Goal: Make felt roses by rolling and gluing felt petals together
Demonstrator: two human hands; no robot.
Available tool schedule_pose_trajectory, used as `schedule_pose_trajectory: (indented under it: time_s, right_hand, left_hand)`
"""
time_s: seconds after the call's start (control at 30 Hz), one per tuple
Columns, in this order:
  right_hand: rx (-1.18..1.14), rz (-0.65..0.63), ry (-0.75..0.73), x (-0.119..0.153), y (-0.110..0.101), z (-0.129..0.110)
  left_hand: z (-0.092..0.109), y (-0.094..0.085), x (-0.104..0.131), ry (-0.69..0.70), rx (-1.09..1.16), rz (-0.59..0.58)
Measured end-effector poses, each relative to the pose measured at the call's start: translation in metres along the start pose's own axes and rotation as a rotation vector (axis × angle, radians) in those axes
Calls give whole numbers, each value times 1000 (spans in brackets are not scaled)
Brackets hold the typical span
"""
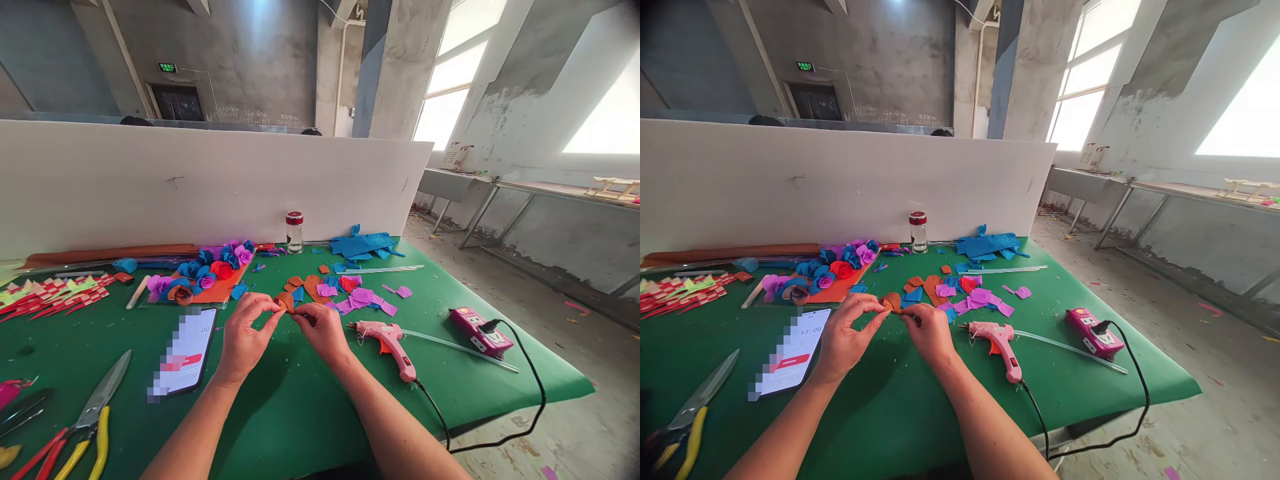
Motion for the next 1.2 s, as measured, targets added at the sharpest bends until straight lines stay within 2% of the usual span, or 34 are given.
schedule_pose_trajectory:
  time_s: [0.27, 0.67, 0.9, 1.03, 1.13, 1.2]
  right_hand:
    - [69, 30, -51, 1, -3, -5]
    - [150, 72, -56, 4, -4, -5]
    - [70, 32, -39, 5, 0, -8]
    - [2, 26, -2, 4, 1, -7]
    - [-157, 12, 85, 1, 1, -3]
    - [-321, -21, 158, -1, 2, 1]
  left_hand:
    - [-2, 1, 1, -34, 15, 16]
    - [0, 3, 0, 1, 10, 11]
    - [4, 2, 2, 149, -67, 6]
    - [10, 4, 5, 282, -216, -48]
    - [17, 6, 5, 353, -244, -104]
    - [19, 3, 4, 337, -204, -62]
Point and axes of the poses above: each hand's wrist, its own x-axis away from the middle knuckle, its own y-axis out of the palm, z = x × y, the point moved 4 cm from there along -x, towards the middle knuckle, and after that the axes turned 14 degrees about x, right-handed, at the moved point
